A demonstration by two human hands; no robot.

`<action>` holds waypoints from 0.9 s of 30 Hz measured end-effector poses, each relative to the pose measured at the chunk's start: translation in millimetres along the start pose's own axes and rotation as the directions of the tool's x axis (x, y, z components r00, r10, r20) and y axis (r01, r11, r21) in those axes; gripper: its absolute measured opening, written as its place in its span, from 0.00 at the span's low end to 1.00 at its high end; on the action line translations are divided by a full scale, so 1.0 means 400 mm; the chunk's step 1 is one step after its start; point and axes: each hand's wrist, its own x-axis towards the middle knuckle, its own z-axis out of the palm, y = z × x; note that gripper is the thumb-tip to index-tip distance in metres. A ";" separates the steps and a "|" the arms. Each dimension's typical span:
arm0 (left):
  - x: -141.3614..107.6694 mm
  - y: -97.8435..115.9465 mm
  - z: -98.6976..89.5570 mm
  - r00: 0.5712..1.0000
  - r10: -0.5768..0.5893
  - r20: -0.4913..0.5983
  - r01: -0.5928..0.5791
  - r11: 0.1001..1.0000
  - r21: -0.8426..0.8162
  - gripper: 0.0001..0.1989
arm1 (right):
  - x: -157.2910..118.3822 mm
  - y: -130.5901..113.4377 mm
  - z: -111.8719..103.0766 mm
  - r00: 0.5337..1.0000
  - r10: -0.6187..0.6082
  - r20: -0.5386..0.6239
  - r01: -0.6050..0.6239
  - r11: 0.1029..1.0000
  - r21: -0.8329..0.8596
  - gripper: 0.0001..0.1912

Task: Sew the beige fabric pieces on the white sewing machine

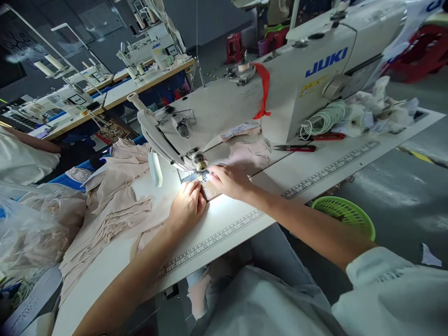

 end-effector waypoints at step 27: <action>0.014 -0.100 -0.016 0.980 -0.194 0.054 0.200 0.961 -0.192 0.15 | 0.006 0.007 -0.002 0.996 -0.036 -0.078 0.035 0.999 -0.017 0.19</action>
